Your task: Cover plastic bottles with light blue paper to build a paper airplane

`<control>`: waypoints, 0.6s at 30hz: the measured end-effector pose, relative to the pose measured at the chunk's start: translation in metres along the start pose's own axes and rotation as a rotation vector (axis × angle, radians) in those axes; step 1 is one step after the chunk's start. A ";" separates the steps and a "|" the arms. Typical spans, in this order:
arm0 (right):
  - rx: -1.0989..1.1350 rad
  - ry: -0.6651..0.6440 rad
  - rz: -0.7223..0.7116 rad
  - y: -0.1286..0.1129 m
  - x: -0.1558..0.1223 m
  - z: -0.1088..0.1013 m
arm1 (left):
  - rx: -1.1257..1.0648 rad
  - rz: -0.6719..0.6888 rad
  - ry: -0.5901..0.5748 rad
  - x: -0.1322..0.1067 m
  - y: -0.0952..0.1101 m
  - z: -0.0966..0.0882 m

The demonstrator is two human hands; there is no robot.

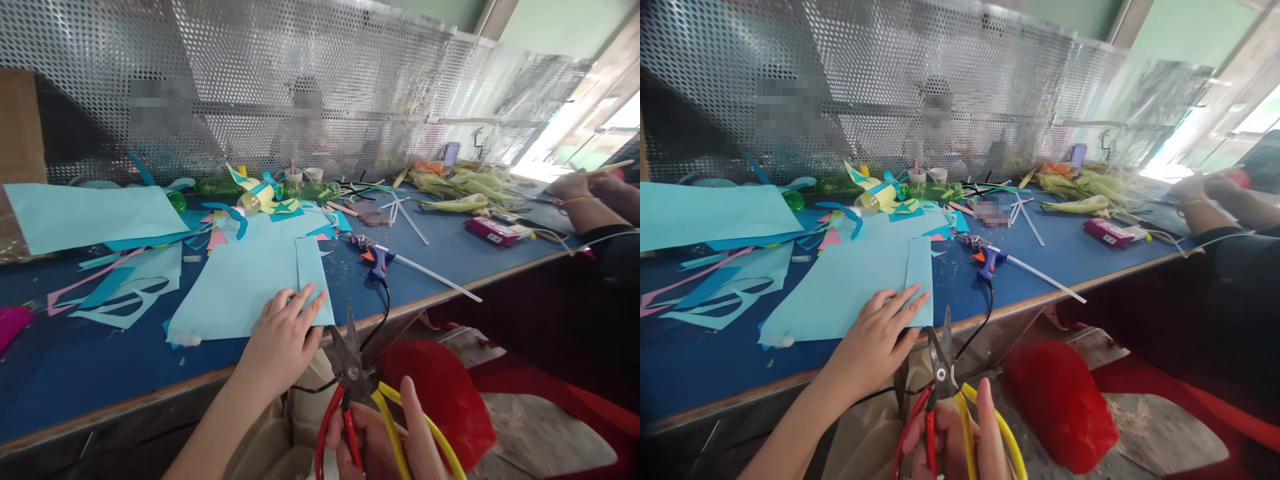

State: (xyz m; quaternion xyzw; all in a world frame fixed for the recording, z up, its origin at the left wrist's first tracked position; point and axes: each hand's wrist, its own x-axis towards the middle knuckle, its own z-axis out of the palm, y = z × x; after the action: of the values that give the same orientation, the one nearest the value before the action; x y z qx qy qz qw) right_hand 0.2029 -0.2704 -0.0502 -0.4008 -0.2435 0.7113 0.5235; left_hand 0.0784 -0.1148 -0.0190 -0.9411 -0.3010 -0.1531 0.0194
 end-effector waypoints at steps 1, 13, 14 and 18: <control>0.043 -0.027 -0.009 0.001 0.003 0.003 | 0.012 0.001 -0.007 0.000 0.001 0.000; 0.356 -0.091 0.128 0.013 0.016 0.009 | 0.107 0.027 0.037 -0.002 0.006 0.001; 0.357 -0.095 0.124 0.013 0.016 0.009 | 0.108 0.026 0.042 -0.002 0.006 0.001; 0.378 -0.126 0.106 0.013 0.018 0.007 | 0.120 0.032 0.048 -0.002 0.006 0.001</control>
State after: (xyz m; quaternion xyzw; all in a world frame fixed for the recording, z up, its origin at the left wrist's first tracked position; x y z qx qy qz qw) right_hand 0.1879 -0.2573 -0.0615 -0.2625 -0.1166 0.7945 0.5351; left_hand 0.0803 -0.1208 -0.0198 -0.9389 -0.2941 -0.1571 0.0852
